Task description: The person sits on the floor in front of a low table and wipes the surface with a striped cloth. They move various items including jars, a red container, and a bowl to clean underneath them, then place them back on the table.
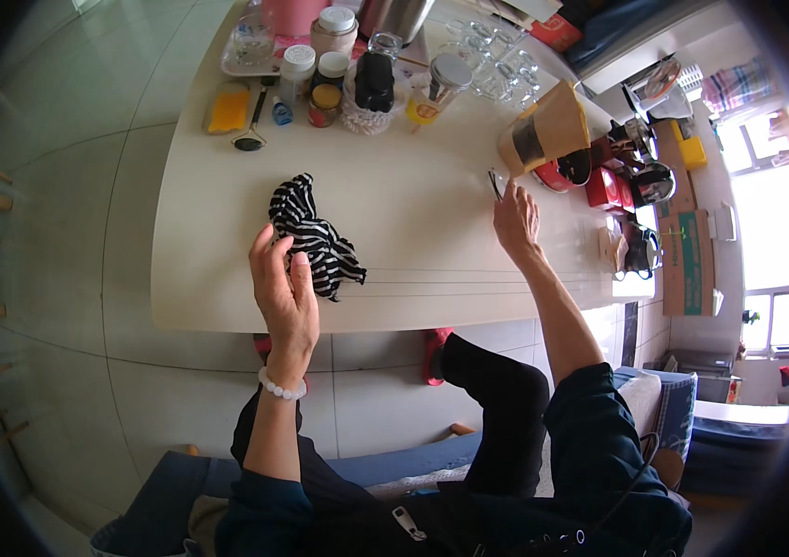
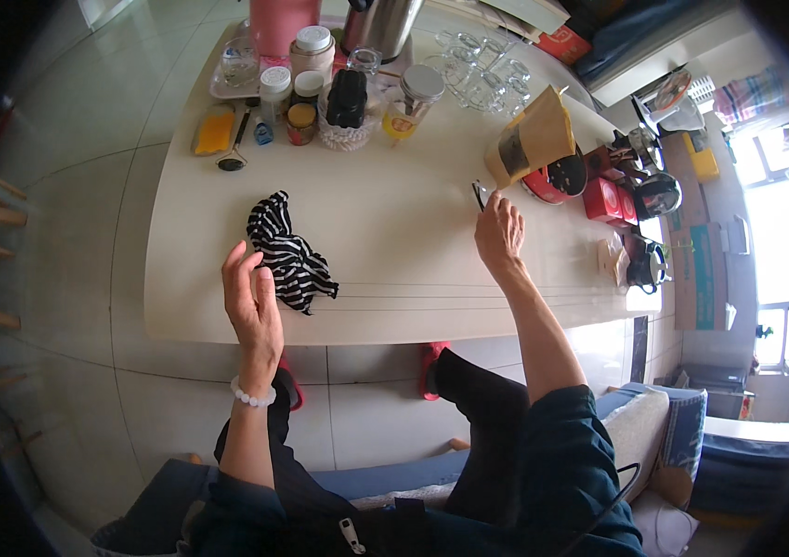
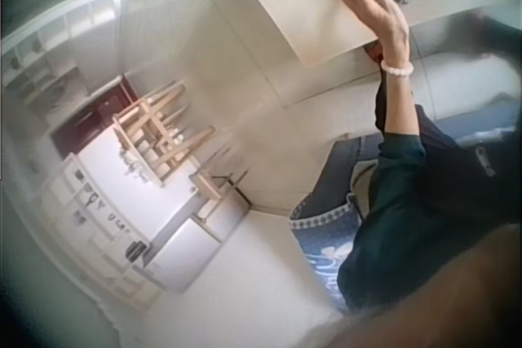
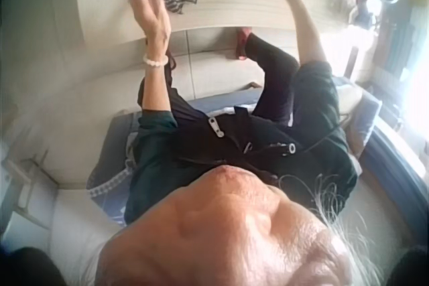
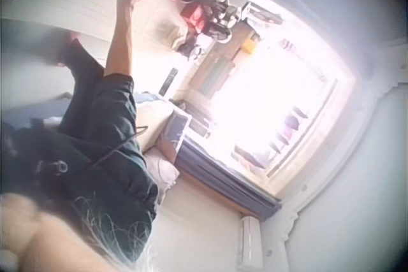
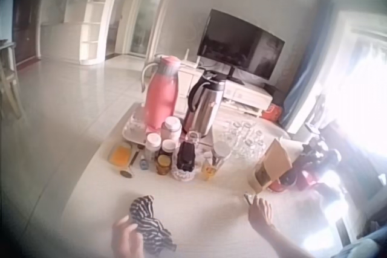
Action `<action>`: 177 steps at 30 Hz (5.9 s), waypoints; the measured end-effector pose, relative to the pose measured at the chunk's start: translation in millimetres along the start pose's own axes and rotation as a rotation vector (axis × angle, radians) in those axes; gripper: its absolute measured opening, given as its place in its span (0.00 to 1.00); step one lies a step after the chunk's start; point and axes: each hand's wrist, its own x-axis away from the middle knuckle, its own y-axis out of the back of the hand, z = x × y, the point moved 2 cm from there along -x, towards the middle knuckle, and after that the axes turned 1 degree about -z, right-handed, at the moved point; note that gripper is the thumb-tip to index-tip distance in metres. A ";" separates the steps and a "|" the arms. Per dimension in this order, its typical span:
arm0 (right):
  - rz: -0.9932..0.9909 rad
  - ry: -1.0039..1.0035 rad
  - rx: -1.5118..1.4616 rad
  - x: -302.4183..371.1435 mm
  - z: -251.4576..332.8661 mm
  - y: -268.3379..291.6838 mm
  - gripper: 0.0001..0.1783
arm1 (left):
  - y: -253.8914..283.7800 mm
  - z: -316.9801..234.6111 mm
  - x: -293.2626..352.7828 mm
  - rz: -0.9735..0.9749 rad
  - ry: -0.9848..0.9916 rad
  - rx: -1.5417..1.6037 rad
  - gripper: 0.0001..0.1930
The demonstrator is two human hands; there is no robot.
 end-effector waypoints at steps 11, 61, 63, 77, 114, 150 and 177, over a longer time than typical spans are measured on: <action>-0.267 0.302 -0.427 -143.2 125.5 108.1 0.42 | -11.1 -5.9 8.6 0.400 -0.240 -0.469 0.27; -0.257 0.231 -0.194 -26.9 31.6 145.7 0.47 | -9.2 2.3 10.0 0.353 -0.187 -0.411 0.23; -0.197 0.285 -0.335 -37.5 75.0 150.2 0.49 | -7.3 5.0 10.7 0.343 -0.185 -0.403 0.23; -0.120 0.249 -0.718 -114.9 204.3 54.4 0.61 | -3.1 3.2 8.3 0.368 -0.146 -0.368 0.24; -0.015 0.109 -0.605 54.5 71.3 84.0 0.61 | -5.5 -1.1 8.6 0.334 -0.143 -0.324 0.23; 0.071 0.207 -0.503 -145.6 274.7 63.7 0.31 | 22.2 19.3 1.8 0.113 -0.097 -0.563 0.31; 0.078 0.631 -0.554 44.8 189.3 96.4 0.36 | 24.2 13.8 -1.5 0.139 -0.003 -0.502 0.27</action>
